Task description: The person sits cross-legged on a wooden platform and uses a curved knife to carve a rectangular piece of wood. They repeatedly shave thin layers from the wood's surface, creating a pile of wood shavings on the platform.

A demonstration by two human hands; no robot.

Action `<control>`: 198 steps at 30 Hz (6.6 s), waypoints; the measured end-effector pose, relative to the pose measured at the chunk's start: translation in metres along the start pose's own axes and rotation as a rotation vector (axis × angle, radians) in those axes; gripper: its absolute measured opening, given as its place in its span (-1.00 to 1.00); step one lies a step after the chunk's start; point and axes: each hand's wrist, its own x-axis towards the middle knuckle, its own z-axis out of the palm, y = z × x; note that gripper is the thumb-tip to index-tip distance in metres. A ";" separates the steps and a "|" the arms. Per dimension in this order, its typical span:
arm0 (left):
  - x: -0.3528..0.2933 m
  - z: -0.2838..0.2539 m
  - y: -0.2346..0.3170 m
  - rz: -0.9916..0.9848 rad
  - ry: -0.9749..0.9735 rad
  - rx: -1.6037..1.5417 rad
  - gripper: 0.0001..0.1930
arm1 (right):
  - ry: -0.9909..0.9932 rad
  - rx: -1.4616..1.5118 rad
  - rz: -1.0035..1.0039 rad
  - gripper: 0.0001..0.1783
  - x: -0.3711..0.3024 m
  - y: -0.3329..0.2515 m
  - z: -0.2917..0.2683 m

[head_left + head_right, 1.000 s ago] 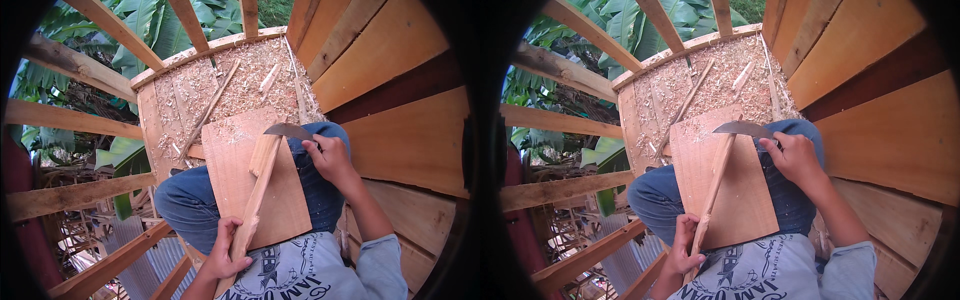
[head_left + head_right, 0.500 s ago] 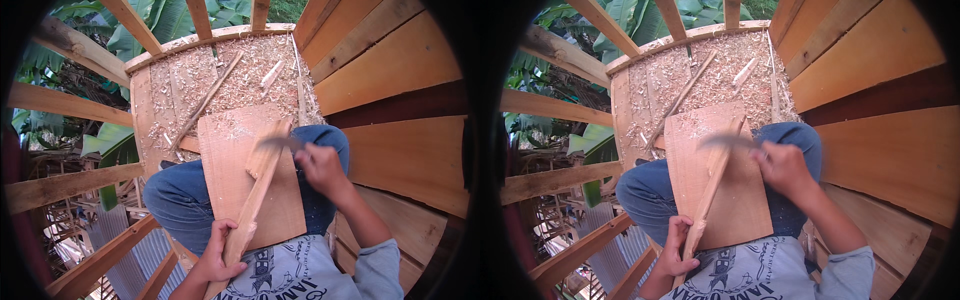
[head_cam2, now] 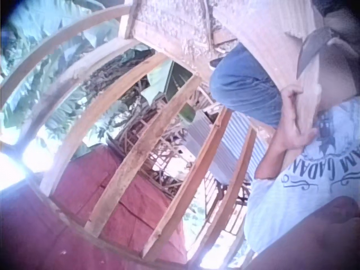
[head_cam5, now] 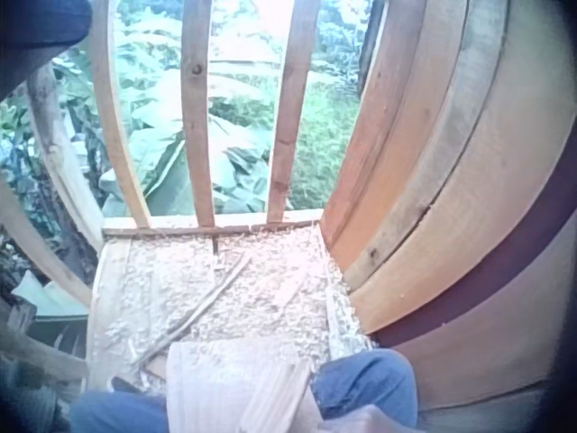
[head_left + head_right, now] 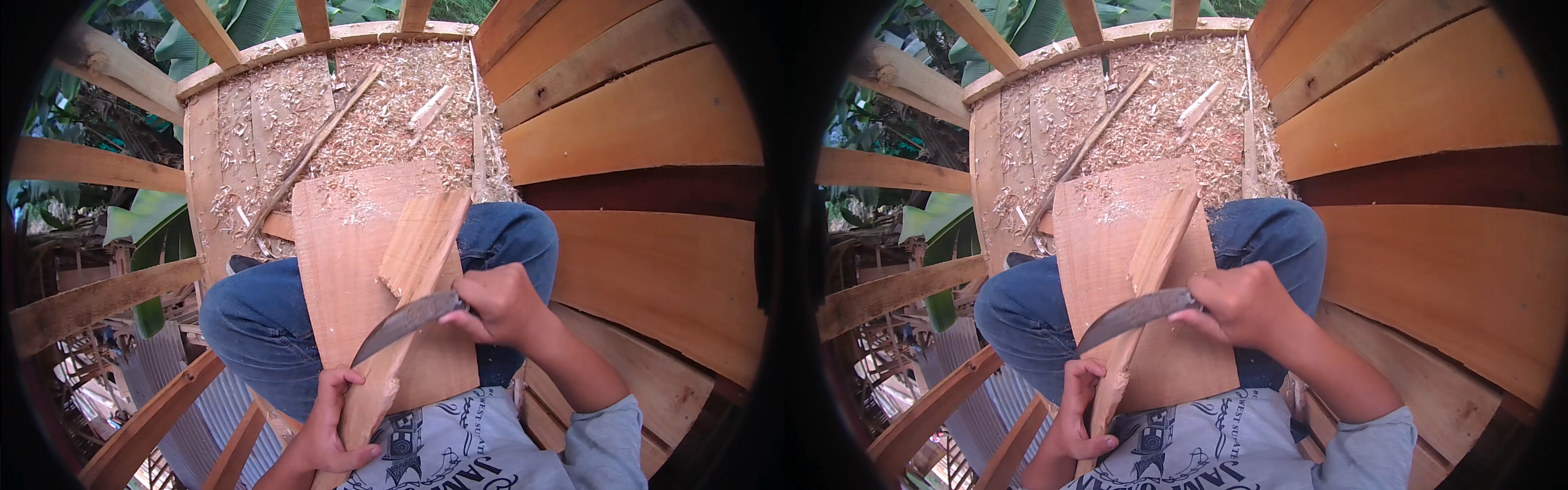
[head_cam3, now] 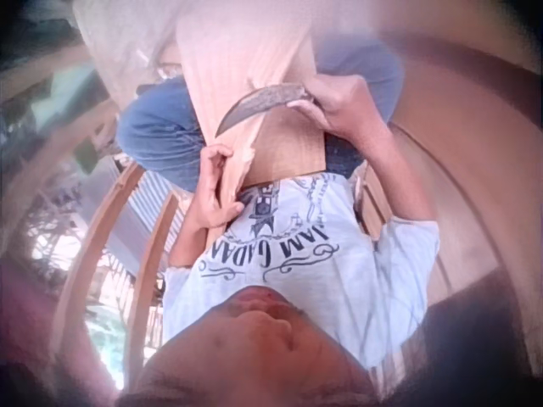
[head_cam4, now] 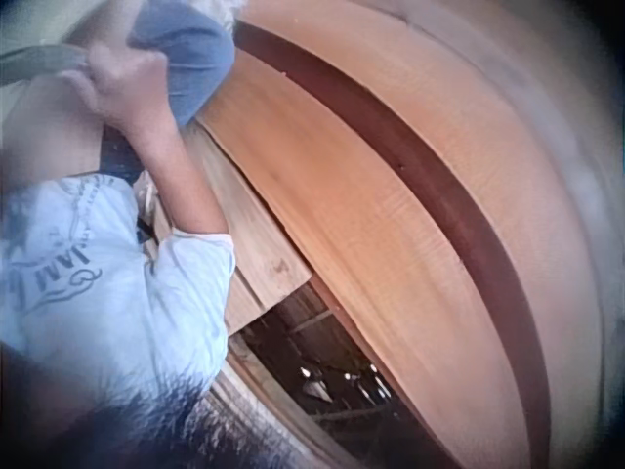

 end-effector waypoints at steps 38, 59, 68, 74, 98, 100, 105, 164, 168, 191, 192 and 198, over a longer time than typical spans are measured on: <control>0.003 -0.004 0.000 0.036 0.021 0.213 -0.15 | -0.005 -0.247 0.208 -0.47 -0.008 -0.018 -0.021; 0.007 -0.008 0.006 0.096 0.038 0.292 -0.15 | 0.109 -0.179 0.327 -0.48 0.011 0.031 -0.021; 0.006 -0.008 0.004 0.103 0.045 0.324 -0.15 | 0.062 -0.214 0.269 -0.50 0.014 0.020 -0.025; 0.001 -0.006 0.000 0.079 0.068 0.216 -0.17 | -0.086 -0.215 0.286 -0.68 0.006 0.007 -0.032; 0.009 -0.003 0.013 0.050 0.033 0.374 -0.19 | -0.009 -0.192 0.365 -0.48 -0.005 -0.007 -0.027; 0.011 -0.005 0.014 0.064 0.022 0.395 -0.20 | -0.019 -0.219 0.244 -0.47 -0.010 -0.005 -0.023; 0.015 -0.001 0.014 0.041 0.043 0.340 -0.21 | -0.016 -0.246 0.314 -0.47 0.002 0.008 -0.032; -0.005 -0.008 0.004 -0.113 0.177 -0.482 0.04 | 0.341 0.320 0.176 -0.58 0.040 0.029 0.041; -0.004 -0.010 0.002 -0.122 0.194 -0.521 0.05 | 0.070 0.350 0.109 -0.51 0.010 -0.019 0.051; -0.005 -0.020 -0.004 -0.185 0.146 -0.717 0.00 | -0.009 -0.063 0.159 -0.33 0.027 -0.031 0.074; -0.005 -0.019 -0.005 -0.176 0.145 -0.700 0.01 | 0.028 -0.031 0.282 -0.33 0.031 -0.027 0.070; -0.007 -0.017 -0.003 -0.109 0.150 -0.575 0.02 | 0.088 0.051 0.519 -0.36 0.052 0.005 0.038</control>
